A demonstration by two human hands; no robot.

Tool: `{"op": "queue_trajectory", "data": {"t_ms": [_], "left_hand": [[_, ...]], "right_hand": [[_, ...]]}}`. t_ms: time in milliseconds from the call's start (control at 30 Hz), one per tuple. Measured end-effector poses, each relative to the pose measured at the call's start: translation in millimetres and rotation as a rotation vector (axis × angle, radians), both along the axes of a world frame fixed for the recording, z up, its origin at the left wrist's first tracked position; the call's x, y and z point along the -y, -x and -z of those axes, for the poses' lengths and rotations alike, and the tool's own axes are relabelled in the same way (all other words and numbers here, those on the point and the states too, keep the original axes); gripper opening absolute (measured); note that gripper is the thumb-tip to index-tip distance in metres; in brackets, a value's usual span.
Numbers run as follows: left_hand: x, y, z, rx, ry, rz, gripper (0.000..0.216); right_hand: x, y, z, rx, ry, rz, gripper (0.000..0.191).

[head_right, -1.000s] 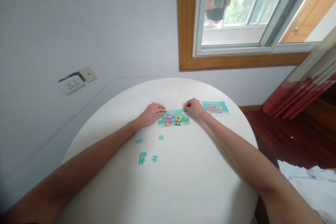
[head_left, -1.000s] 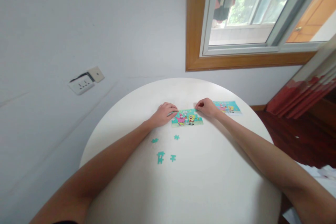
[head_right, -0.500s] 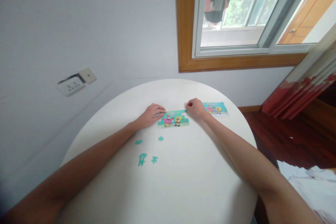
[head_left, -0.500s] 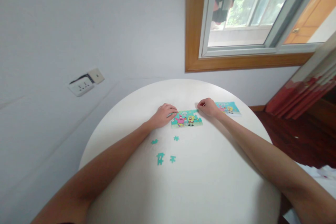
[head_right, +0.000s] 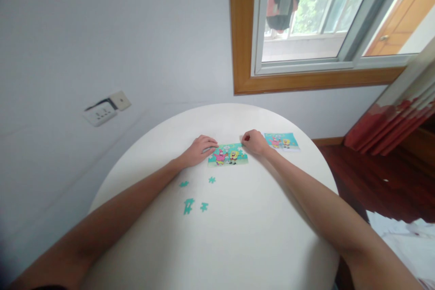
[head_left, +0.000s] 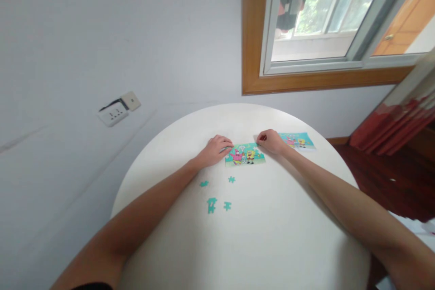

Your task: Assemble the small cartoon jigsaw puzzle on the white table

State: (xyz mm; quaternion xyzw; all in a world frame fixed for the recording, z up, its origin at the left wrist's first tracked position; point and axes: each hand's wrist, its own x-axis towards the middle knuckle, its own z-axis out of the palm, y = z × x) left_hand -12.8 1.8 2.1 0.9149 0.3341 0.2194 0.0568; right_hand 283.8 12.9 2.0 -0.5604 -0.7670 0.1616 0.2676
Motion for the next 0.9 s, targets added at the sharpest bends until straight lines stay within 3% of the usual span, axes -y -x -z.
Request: {"op": "queue_trajectory", "data": {"t_ms": [600,767,900], "left_hand": [[0,-1,2.3,-0.006,0.005,0.017,0.03],[0,-2,1.3,0.001,0.007,0.02,0.03],[1,-2,0.9,0.007,-0.001,0.028,0.029]], "right_hand": [[4,0,0.2,-0.005,-0.017,0.015,0.014],[10,9,-3.0,0.033,-0.109,0.05,0.014],[33,31,-15.3,0.001,-0.21,-0.088,0.015]]}}
